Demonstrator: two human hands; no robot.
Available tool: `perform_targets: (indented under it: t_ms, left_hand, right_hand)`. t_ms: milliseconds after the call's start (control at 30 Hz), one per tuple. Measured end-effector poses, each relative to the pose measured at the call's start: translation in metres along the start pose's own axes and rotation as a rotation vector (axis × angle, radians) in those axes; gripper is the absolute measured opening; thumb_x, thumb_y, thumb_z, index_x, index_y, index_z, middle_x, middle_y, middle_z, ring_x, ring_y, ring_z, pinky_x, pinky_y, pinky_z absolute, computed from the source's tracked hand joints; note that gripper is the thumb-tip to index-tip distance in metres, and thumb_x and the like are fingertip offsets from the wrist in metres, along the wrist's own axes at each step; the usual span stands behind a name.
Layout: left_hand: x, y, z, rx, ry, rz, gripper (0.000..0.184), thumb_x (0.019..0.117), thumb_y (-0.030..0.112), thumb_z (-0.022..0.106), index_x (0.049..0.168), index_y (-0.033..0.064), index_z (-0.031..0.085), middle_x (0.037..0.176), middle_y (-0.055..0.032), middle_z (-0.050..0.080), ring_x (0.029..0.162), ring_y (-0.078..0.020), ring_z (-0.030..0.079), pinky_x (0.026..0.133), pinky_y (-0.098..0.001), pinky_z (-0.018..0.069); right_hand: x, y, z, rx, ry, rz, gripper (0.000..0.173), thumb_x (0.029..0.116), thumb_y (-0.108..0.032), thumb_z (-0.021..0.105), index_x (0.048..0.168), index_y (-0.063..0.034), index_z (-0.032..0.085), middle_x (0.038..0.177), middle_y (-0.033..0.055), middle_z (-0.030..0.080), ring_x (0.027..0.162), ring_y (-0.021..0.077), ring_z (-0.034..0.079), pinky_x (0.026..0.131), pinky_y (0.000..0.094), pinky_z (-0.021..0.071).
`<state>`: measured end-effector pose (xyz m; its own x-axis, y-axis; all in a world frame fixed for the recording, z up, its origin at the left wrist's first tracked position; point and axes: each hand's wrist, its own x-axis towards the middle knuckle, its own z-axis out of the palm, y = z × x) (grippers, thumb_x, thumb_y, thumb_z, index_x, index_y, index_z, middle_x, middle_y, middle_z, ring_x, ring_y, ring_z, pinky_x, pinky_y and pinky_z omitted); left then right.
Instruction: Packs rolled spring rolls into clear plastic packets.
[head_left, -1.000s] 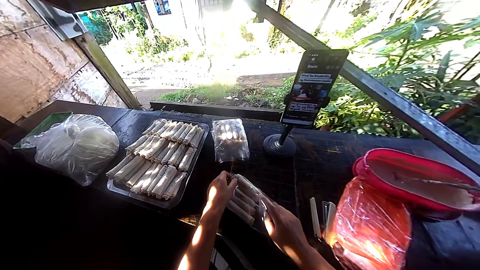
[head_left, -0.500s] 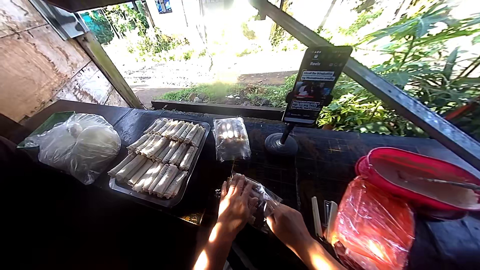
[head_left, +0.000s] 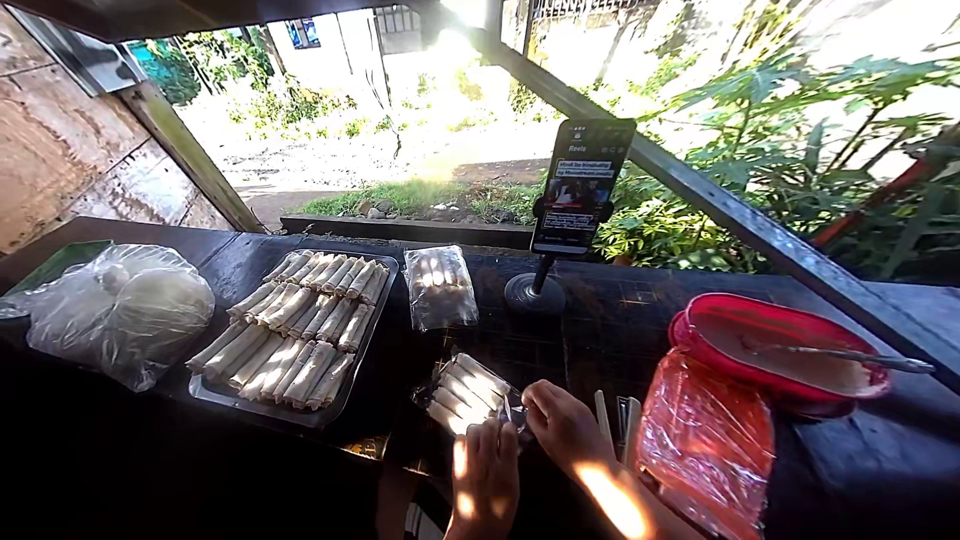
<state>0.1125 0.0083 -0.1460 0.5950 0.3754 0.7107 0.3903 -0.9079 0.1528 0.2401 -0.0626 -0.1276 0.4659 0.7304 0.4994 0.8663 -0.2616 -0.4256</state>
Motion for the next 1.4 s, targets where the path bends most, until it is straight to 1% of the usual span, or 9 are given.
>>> perform_targets:
  t_ms: [100, 267, 367, 500, 633, 800, 933, 1100, 1400]
  left_hand:
    - [-0.012, -0.021, -0.027, -0.026, -0.011, -0.017, 0.016, 0.0866, 0.006, 0.058, 0.082, 0.0129, 0.072, 0.081, -0.0035, 0.068, 0.077, -0.0199, 0.065, 0.067, -0.0292, 0.0522]
    - [-0.041, -0.032, -0.033, -0.155, -0.082, -0.148, 0.014, 0.0831, 0.005, 0.059, 0.088, 0.0002, 0.071, 0.085, -0.0133, 0.07, 0.076, -0.0251, 0.071, 0.067, -0.0314, 0.0592]
    - [-0.046, -0.027, -0.03, -0.175, -0.082, -0.163, 0.012, 0.0824, 0.001, 0.059, 0.089, -0.0014, 0.069, 0.087, -0.0138, 0.068, 0.075, -0.0212, 0.071, 0.066, -0.0263, 0.0592]
    - [-0.045, -0.025, -0.028, -0.233, -0.06, -0.138, 0.013, 0.0799, 0.0, 0.061, 0.09, -0.0003, 0.069, 0.086, -0.0127, 0.067, 0.073, -0.0196, 0.069, 0.066, -0.0236, 0.0578]
    - [-0.044, -0.025, -0.026, -0.252, -0.042, -0.13, 0.011, 0.0822, 0.001, 0.06, 0.091, 0.0017, 0.067, 0.085, -0.0113, 0.066, 0.074, -0.0185, 0.068, 0.068, -0.0224, 0.0574]
    - [-0.045, -0.031, -0.03, -0.218, -0.051, -0.14, 0.015, 0.0807, 0.004, 0.06, 0.092, 0.0022, 0.069, 0.09, -0.0114, 0.069, 0.079, -0.0191, 0.07, 0.069, -0.0231, 0.0579]
    - [-0.033, -0.035, -0.028, -0.145, -0.045, -0.106, 0.021, 0.0886, 0.023, 0.061, 0.098, 0.0072, 0.071, 0.095, -0.0092, 0.071, 0.091, -0.0244, 0.068, 0.081, -0.0323, 0.0542]
    - [-0.001, -0.039, -0.008, -0.039, -0.151, -0.032, 0.016, 0.0883, 0.022, 0.069, 0.096, 0.0089, 0.074, 0.101, -0.0095, 0.075, 0.1, -0.0281, 0.071, 0.079, -0.0394, 0.0556]
    - [0.01, -0.041, -0.007, -0.072, -0.327, -0.024, 0.032, 0.0731, 0.02, 0.084, 0.102, 0.0093, 0.077, 0.107, -0.0087, 0.075, 0.107, -0.0288, 0.07, 0.08, -0.0431, 0.0548]
  right_hand:
    - [-0.018, -0.015, -0.008, -0.063, -0.02, -0.129, 0.01, 0.0723, -0.006, 0.061, 0.079, -0.0063, 0.068, 0.076, 0.0072, 0.067, 0.069, 0.0242, 0.068, 0.058, 0.0361, 0.056]
    - [-0.029, -0.014, 0.014, 0.008, -0.071, -0.239, 0.038, 0.0791, -0.037, 0.075, 0.107, -0.0102, 0.072, 0.114, 0.0157, 0.071, 0.116, 0.0389, 0.065, 0.097, 0.0549, 0.0519]
    - [-0.022, -0.013, 0.029, -0.005, -0.074, -0.265, 0.052, 0.0845, -0.056, 0.067, 0.104, -0.0082, 0.073, 0.111, 0.0173, 0.072, 0.108, 0.0396, 0.069, 0.089, 0.0564, 0.0542]
    - [-0.007, -0.02, 0.037, -0.034, -0.064, -0.227, 0.041, 0.0625, -0.018, 0.084, 0.099, -0.0008, 0.074, 0.102, 0.0193, 0.072, 0.098, 0.04, 0.07, 0.075, 0.0537, 0.0541]
    - [0.003, -0.035, 0.044, -0.102, -0.038, -0.155, 0.042, 0.0544, -0.005, 0.085, 0.095, -0.0003, 0.075, 0.097, 0.0197, 0.072, 0.093, 0.0397, 0.07, 0.067, 0.0511, 0.0522]
    - [-0.002, -0.033, 0.033, -0.047, -0.078, -0.168, 0.038, 0.0649, -0.017, 0.085, 0.097, -0.0007, 0.075, 0.102, 0.0199, 0.071, 0.098, 0.0403, 0.069, 0.074, 0.0518, 0.0542]
    - [-0.024, -0.025, 0.021, -0.017, 0.038, -0.186, 0.021, 0.0887, -0.025, 0.058, 0.09, -0.0078, 0.071, 0.095, 0.0145, 0.07, 0.092, 0.0332, 0.069, 0.074, 0.0425, 0.0561]
    - [-0.042, -0.016, 0.019, 0.062, 0.084, -0.189, 0.015, 0.0843, -0.005, 0.054, 0.092, -0.0067, 0.067, 0.086, 0.0106, 0.068, 0.081, 0.025, 0.068, 0.072, 0.0332, 0.0572]
    - [-0.045, -0.007, 0.022, 0.115, 0.072, -0.137, 0.019, 0.077, -0.005, 0.056, 0.093, -0.0052, 0.066, 0.087, 0.0092, 0.069, 0.08, 0.0216, 0.068, 0.072, 0.03, 0.0572]
